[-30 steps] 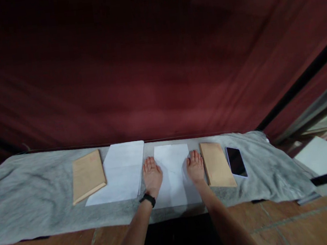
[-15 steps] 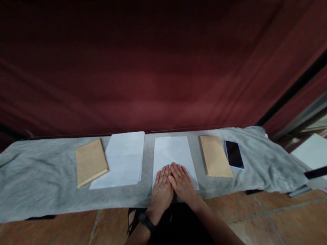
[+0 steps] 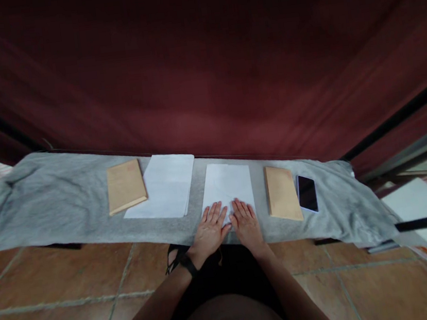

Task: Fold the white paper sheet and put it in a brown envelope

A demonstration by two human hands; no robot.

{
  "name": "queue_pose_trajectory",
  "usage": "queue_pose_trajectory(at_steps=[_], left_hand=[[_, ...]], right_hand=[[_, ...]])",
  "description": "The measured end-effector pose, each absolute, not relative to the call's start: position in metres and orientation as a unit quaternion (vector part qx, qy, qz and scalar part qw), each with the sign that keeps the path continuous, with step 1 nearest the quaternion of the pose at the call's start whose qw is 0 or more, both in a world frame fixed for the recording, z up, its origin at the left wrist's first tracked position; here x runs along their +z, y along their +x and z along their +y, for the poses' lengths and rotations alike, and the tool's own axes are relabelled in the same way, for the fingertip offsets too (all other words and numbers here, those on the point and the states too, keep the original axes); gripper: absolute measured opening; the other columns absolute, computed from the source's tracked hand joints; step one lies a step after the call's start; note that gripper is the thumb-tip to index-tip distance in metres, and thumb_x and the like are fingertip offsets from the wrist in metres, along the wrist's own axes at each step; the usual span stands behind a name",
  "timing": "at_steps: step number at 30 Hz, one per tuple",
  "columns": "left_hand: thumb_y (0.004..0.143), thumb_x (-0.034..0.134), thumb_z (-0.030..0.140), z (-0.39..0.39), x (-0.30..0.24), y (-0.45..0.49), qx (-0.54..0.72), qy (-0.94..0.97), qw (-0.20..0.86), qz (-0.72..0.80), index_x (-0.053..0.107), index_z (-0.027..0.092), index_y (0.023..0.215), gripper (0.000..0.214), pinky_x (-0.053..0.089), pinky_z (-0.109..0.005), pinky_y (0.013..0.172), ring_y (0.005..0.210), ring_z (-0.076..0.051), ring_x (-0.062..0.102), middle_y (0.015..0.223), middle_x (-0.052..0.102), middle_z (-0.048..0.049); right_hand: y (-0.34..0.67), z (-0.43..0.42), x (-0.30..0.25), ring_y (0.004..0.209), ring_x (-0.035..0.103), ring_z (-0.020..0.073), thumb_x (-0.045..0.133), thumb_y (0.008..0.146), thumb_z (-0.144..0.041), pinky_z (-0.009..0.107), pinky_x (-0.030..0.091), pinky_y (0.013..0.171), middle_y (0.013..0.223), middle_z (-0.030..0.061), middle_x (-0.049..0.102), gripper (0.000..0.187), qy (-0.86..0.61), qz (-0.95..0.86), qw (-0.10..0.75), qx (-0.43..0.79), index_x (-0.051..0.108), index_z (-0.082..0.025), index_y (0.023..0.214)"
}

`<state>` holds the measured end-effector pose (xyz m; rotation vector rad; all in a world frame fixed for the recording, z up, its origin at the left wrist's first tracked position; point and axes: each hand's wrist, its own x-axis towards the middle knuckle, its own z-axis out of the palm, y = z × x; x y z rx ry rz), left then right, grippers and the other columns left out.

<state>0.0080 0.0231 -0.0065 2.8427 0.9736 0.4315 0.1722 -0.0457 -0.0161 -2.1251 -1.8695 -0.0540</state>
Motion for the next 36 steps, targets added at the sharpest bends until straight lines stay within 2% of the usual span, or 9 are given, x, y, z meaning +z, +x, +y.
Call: queue_pose_trajectory(at_steps=[7,16,24,30,36], left_hand=[[0.097,0.053,0.05,0.023,0.002,-0.003,0.124,0.951,0.061,0.277,0.042,0.022,0.152,0.063,0.018,-0.051,0.126,0.153,-0.029,0.025,0.163,0.033,-0.0126],[0.098,0.05,0.053,0.021,0.004,-0.003,0.097,0.952,0.069,0.283,0.039,0.021,0.154,0.066,0.014,-0.051,0.126,0.154,-0.03,0.021,0.165,0.029,-0.0134],[0.098,0.051,0.055,0.021,0.003,-0.003,0.106,0.951,0.058,0.283,0.04,0.021,0.153,0.066,0.015,-0.05,0.126,0.154,-0.028,0.023,0.164,0.031,-0.0131],[0.098,0.047,0.058,0.021,-0.002,-0.003,0.108,0.955,0.027,0.275,0.038,0.019,0.154,0.068,0.018,-0.052,0.125,0.152,-0.031,0.026,0.163,0.031,-0.0164],[0.1,0.043,0.058,0.028,-0.005,-0.002,0.093,0.961,0.029,0.259,0.038,0.018,0.153,0.067,0.016,-0.053,0.125,0.153,-0.03,0.025,0.163,0.031,-0.0168]], right_hand=[[0.182,-0.057,-0.015,0.148,0.036,0.0262,0.031,0.107,-0.034,0.046,0.024,0.122,0.161,0.0114,0.037,0.054,-0.747,-0.649,0.141,-0.022,0.036,-0.013,0.156],[0.196,-0.071,-0.027,0.147,0.037,0.0254,0.027,0.107,-0.039,0.045,0.024,0.122,0.16,0.0114,0.038,0.056,-0.758,-0.637,0.136,-0.038,0.035,-0.012,0.156],[0.203,-0.08,-0.036,0.145,0.04,0.0259,0.026,0.108,-0.039,0.046,0.029,0.12,0.158,0.0147,0.043,0.056,-0.763,-0.624,0.16,-0.059,0.037,-0.011,0.155],[0.201,-0.085,-0.037,0.145,0.04,0.0276,0.026,0.108,-0.037,0.051,0.034,0.117,0.155,0.0169,0.046,0.054,-0.763,-0.607,0.209,-0.073,0.036,-0.012,0.155],[0.183,-0.083,-0.034,0.15,0.032,0.0277,0.027,0.108,-0.037,0.053,0.031,0.119,0.159,0.0152,0.041,0.055,-0.737,-0.634,0.227,-0.054,0.03,-0.015,0.158]])
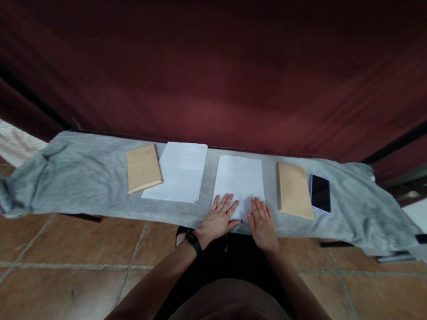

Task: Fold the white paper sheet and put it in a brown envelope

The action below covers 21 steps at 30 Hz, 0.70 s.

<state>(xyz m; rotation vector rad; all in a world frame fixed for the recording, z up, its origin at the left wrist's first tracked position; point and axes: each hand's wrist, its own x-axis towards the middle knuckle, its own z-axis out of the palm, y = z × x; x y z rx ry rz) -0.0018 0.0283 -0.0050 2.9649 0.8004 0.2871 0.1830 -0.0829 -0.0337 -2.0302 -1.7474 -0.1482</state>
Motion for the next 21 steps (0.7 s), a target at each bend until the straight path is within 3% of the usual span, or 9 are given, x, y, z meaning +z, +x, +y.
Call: queue_pose_trajectory(at_steps=[7,14,21], left_hand=[[0.104,0.039,0.048,0.03,-0.008,0.005,0.091,0.962,0.018,0.258,0.038,0.019,0.154,0.058,0.013,-0.054,0.126,0.153,-0.027,0.024,0.163,0.032,-0.014],[0.101,0.04,0.057,0.033,-0.005,0.0,0.106,0.961,0.013,0.254,0.041,0.019,0.152,0.063,0.018,-0.051,0.125,0.152,-0.027,0.029,0.161,0.038,-0.0139],[0.103,0.038,0.055,0.036,-0.006,-0.013,0.123,0.96,0.013,0.253,0.042,0.017,0.151,0.061,0.023,-0.046,0.125,0.15,-0.023,0.034,0.159,0.041,-0.0123]], right_hand=[[0.164,-0.07,-0.022,0.148,0.036,0.0231,0.026,0.108,-0.034,0.047,0.027,0.122,0.158,0.0122,0.043,0.052,-0.698,-0.688,0.2,-0.024,0.038,-0.015,0.155],[0.179,-0.075,-0.024,0.147,0.038,0.025,0.031,0.108,-0.038,0.046,0.026,0.121,0.157,0.0117,0.043,0.052,-0.719,-0.674,0.16,-0.057,0.039,-0.017,0.154],[0.196,-0.081,-0.03,0.145,0.041,0.0252,0.03,0.108,-0.04,0.045,0.027,0.12,0.157,0.011,0.044,0.054,-0.736,-0.655,0.151,-0.079,0.036,-0.016,0.156]])
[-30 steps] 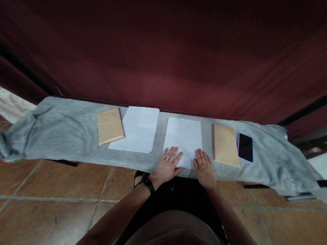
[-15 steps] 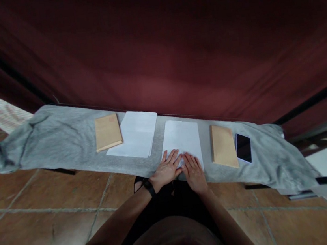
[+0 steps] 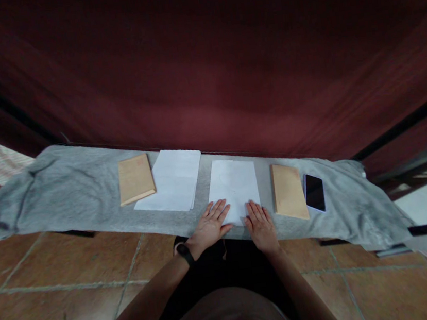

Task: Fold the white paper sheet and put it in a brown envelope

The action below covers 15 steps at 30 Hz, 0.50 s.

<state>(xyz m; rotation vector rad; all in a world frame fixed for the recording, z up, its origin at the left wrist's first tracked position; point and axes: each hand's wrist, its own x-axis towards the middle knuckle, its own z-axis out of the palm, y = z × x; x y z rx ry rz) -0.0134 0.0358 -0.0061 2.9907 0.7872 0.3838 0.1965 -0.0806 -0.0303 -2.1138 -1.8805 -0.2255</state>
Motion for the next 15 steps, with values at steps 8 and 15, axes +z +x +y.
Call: queue_pose_trajectory(at_steps=[8,15], left_hand=[[0.102,0.041,0.053,0.035,-0.015,-0.03,0.148,0.946,0.001,0.287,0.039,0.012,0.152,0.065,0.031,-0.044,0.123,0.149,-0.025,0.036,0.158,0.041,-0.0164],[0.104,0.035,0.048,0.031,-0.008,-0.028,0.142,0.939,0.003,0.315,0.042,0.01,0.15,0.059,0.032,-0.047,0.122,0.147,-0.026,0.038,0.156,0.044,-0.018]], right_hand=[[0.202,-0.089,-0.032,0.143,0.043,0.026,0.028,0.108,-0.043,0.044,0.028,0.119,0.155,0.0121,0.048,0.057,-0.753,-0.632,0.162,-0.087,0.035,-0.015,0.156],[0.204,-0.091,-0.035,0.142,0.043,0.0259,0.028,0.108,-0.043,0.044,0.027,0.119,0.155,0.0138,0.047,0.057,-0.756,-0.629,0.158,-0.091,0.037,-0.013,0.155]])
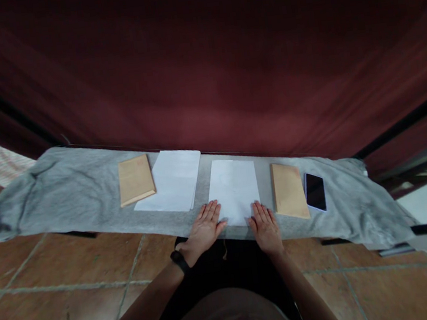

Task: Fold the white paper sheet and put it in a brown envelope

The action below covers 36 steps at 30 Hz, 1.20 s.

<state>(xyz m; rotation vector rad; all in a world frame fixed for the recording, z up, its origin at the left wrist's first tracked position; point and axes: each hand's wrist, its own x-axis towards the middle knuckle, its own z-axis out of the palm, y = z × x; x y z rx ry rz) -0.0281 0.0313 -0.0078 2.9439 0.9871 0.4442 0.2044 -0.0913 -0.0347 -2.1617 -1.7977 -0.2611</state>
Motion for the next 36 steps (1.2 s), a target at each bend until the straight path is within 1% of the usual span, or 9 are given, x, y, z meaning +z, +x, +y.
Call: queue_pose_trajectory(at_steps=[5,8,11,20,24,28,31,36], left_hand=[[0.106,0.031,0.043,0.026,-0.004,0.003,0.127,0.934,0.019,0.334,0.043,0.011,0.15,0.056,0.028,-0.046,0.124,0.149,-0.026,0.034,0.158,0.041,-0.0159],[0.105,0.033,0.041,0.024,-0.006,0.029,0.114,0.941,0.038,0.315,0.041,0.012,0.151,0.055,0.024,-0.046,0.125,0.151,-0.024,0.031,0.162,0.035,-0.013],[0.105,0.035,0.04,0.023,-0.011,0.05,0.111,0.947,0.042,0.3,0.039,0.015,0.153,0.055,0.021,-0.047,0.126,0.152,-0.024,0.028,0.162,0.035,-0.0114],[0.105,0.03,0.044,0.046,-0.019,0.049,0.109,0.935,0.03,0.336,0.034,0.014,0.155,0.059,0.018,-0.049,0.125,0.152,-0.025,0.027,0.162,0.034,-0.0147],[0.103,0.032,0.05,0.054,-0.019,0.039,0.108,0.927,0.028,0.359,0.034,0.013,0.155,0.064,0.017,-0.051,0.125,0.153,-0.028,0.026,0.163,0.031,-0.0164],[0.102,0.032,0.054,0.055,-0.018,0.035,0.103,0.923,0.023,0.369,0.033,0.012,0.156,0.068,0.014,-0.054,0.125,0.153,-0.03,0.026,0.163,0.029,-0.0184],[0.102,0.033,0.054,0.054,-0.016,0.036,0.103,0.922,0.021,0.372,0.033,0.013,0.156,0.068,0.013,-0.054,0.125,0.153,-0.03,0.025,0.163,0.029,-0.0181],[0.101,0.034,0.051,0.053,-0.015,0.037,0.099,0.924,0.022,0.369,0.034,0.012,0.156,0.067,0.013,-0.054,0.125,0.153,-0.032,0.023,0.164,0.028,-0.018]], right_hand=[[0.203,-0.091,-0.034,0.142,0.043,0.0268,0.03,0.107,-0.042,0.045,0.028,0.119,0.155,0.0142,0.047,0.057,-0.754,-0.628,0.169,-0.092,0.035,-0.013,0.156],[0.203,-0.091,-0.034,0.142,0.043,0.0268,0.031,0.107,-0.04,0.045,0.028,0.119,0.155,0.0145,0.047,0.056,-0.754,-0.627,0.173,-0.093,0.037,-0.013,0.155],[0.202,-0.091,-0.034,0.143,0.042,0.0264,0.031,0.107,-0.04,0.045,0.028,0.12,0.154,0.0141,0.048,0.055,-0.756,-0.625,0.172,-0.094,0.038,-0.012,0.154],[0.203,-0.09,-0.038,0.142,0.043,0.0272,0.034,0.107,-0.041,0.047,0.028,0.119,0.153,0.0152,0.049,0.057,-0.754,-0.624,0.181,-0.095,0.037,-0.012,0.155],[0.203,-0.091,-0.038,0.143,0.042,0.0274,0.033,0.107,-0.04,0.047,0.028,0.119,0.153,0.0159,0.049,0.057,-0.752,-0.627,0.183,-0.088,0.036,-0.011,0.155],[0.204,-0.09,-0.036,0.142,0.043,0.0286,0.033,0.107,-0.04,0.049,0.029,0.119,0.152,0.0158,0.05,0.055,-0.76,-0.619,0.185,-0.074,0.042,-0.011,0.152],[0.203,-0.081,-0.029,0.142,0.044,0.0284,0.032,0.107,-0.036,0.049,0.029,0.119,0.15,0.0158,0.053,0.052,-0.766,-0.611,0.191,-0.058,0.047,-0.009,0.148],[0.191,-0.045,-0.017,0.146,0.038,0.0268,0.031,0.106,-0.031,0.048,0.031,0.118,0.156,0.0152,0.046,0.051,-0.74,-0.641,0.201,-0.021,0.045,-0.011,0.151]])
